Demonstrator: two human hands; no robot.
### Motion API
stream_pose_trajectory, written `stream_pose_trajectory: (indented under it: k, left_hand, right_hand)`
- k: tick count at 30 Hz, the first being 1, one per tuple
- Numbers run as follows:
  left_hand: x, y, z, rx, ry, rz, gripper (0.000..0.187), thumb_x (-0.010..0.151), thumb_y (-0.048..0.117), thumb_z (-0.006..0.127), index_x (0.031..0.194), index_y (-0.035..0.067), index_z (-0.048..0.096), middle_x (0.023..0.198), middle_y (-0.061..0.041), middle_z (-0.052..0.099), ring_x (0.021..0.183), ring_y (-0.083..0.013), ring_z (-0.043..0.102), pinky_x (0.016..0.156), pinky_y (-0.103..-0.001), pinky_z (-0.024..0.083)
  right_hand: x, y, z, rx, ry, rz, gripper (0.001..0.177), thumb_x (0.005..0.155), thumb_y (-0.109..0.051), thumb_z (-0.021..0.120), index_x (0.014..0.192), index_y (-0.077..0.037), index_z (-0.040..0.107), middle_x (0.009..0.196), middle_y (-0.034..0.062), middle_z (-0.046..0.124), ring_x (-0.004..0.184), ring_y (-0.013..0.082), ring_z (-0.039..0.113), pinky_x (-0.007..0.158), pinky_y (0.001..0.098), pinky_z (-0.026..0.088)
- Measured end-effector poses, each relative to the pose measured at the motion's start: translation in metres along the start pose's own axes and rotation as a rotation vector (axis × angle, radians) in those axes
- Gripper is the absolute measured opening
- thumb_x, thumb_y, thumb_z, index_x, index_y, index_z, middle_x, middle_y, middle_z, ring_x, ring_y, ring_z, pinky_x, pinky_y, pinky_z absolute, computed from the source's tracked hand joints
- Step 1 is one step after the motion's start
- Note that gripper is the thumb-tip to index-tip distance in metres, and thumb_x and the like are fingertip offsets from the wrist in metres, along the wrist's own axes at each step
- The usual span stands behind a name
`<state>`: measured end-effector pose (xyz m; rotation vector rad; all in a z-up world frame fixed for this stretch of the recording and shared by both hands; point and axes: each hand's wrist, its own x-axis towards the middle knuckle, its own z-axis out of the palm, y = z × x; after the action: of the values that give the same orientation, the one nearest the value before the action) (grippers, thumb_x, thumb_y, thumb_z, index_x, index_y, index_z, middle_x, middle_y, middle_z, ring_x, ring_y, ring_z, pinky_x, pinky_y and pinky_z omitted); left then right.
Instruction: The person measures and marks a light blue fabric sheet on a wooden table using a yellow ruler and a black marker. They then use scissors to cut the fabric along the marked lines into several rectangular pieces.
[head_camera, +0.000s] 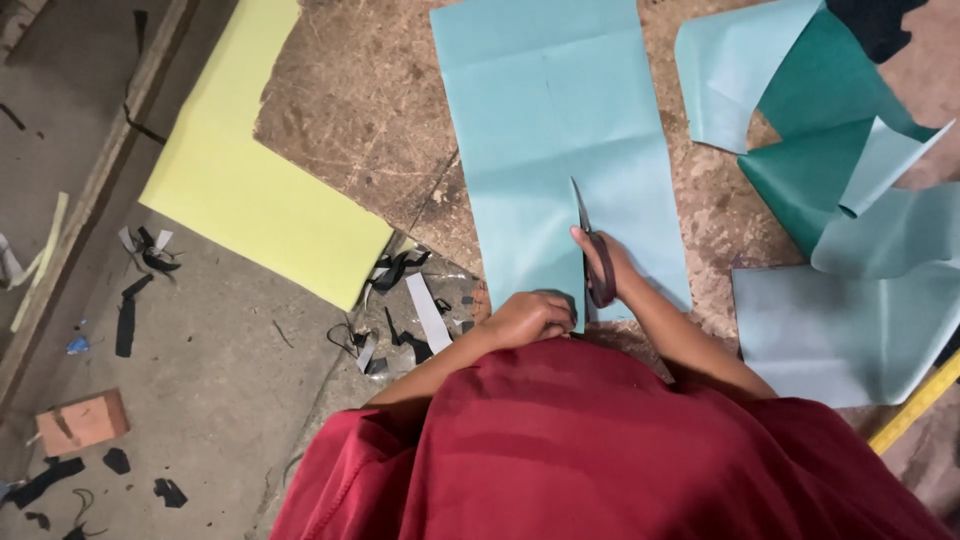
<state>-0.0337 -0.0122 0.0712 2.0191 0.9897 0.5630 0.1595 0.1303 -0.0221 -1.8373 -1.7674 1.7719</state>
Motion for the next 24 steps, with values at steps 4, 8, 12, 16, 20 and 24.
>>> stream_pose_trajectory:
  k: [4, 8, 12, 16, 20, 24]
  left_hand:
    - [-0.004, 0.007, -0.010, 0.027, -0.029, -0.031, 0.006, 0.093, 0.015, 0.067, 0.097, 0.017, 0.070, 0.105, -0.001, 0.069, 0.104, -0.0285, 0.068, 0.084, -0.042, 0.058]
    - [-0.008, 0.004, 0.001, -0.046, -0.064, -0.038, 0.009, 0.098, 0.021, 0.062, 0.102, 0.018, 0.070, 0.109, 0.000, 0.070, 0.106, -0.0282, 0.068, 0.085, -0.044, 0.059]
    - [-0.010, 0.008, -0.007, -0.024, -0.085, -0.044, 0.009, 0.098, 0.024, 0.062, 0.103, 0.022, 0.070, 0.110, 0.003, 0.070, 0.108, -0.0250, 0.069, 0.086, -0.041, 0.058]
    - [-0.008, 0.010, -0.006, -0.077, -0.100, -0.107, 0.011, 0.097, 0.016, 0.062, 0.103, 0.017, 0.072, 0.109, 0.001, 0.072, 0.105, -0.0285, 0.069, 0.087, -0.044, 0.058]
    - [0.006, -0.014, 0.004, -0.047, -0.136, -0.144, 0.009, 0.097, 0.031, 0.066, 0.097, 0.025, 0.074, 0.107, 0.008, 0.074, 0.107, -0.0218, 0.071, 0.087, -0.040, 0.059]
    - [0.040, -0.063, 0.030, 0.077, 0.037, 0.053, 0.029, 0.100, 0.042, 0.062, 0.091, 0.016, 0.073, 0.108, -0.003, 0.074, 0.109, -0.0295, 0.069, 0.087, -0.044, 0.059]
  right_hand:
    - [-0.034, -0.043, -0.004, 0.158, 0.047, 0.018, 0.070, 0.099, -0.071, 0.058, 0.103, -0.001, 0.059, 0.070, 0.0213, 0.062, 0.051, 0.0326, 0.066, 0.047, 0.0413, 0.056]
    - [-0.030, -0.069, -0.014, 0.083, 0.013, 0.002, 0.079, 0.098, -0.077, 0.052, 0.111, 0.000, 0.060, 0.072, 0.0208, 0.063, 0.056, 0.0316, 0.069, 0.051, 0.0419, 0.058]
    - [-0.033, -0.086, -0.019, 0.098, 0.044, 0.020, 0.073, 0.099, -0.072, 0.056, 0.107, 0.000, 0.063, 0.074, 0.0228, 0.065, 0.055, 0.0323, 0.069, 0.051, 0.0404, 0.059]
    - [-0.014, -0.091, -0.020, 0.039, 0.015, 0.050, 0.074, 0.099, -0.074, 0.050, 0.110, -0.002, 0.063, 0.076, 0.0207, 0.067, 0.058, 0.0320, 0.070, 0.054, 0.0415, 0.059]
    - [-0.023, -0.114, -0.023, 0.059, 0.041, 0.020, 0.067, 0.101, -0.067, 0.051, 0.104, -0.002, 0.063, 0.070, 0.0168, 0.066, 0.053, 0.0275, 0.068, 0.052, 0.0372, 0.057]
    - [0.000, -0.099, -0.020, 0.060, 0.026, 0.019, 0.069, 0.100, -0.070, 0.049, 0.101, -0.002, 0.062, 0.065, 0.0153, 0.064, 0.050, 0.0277, 0.067, 0.049, 0.0370, 0.056]
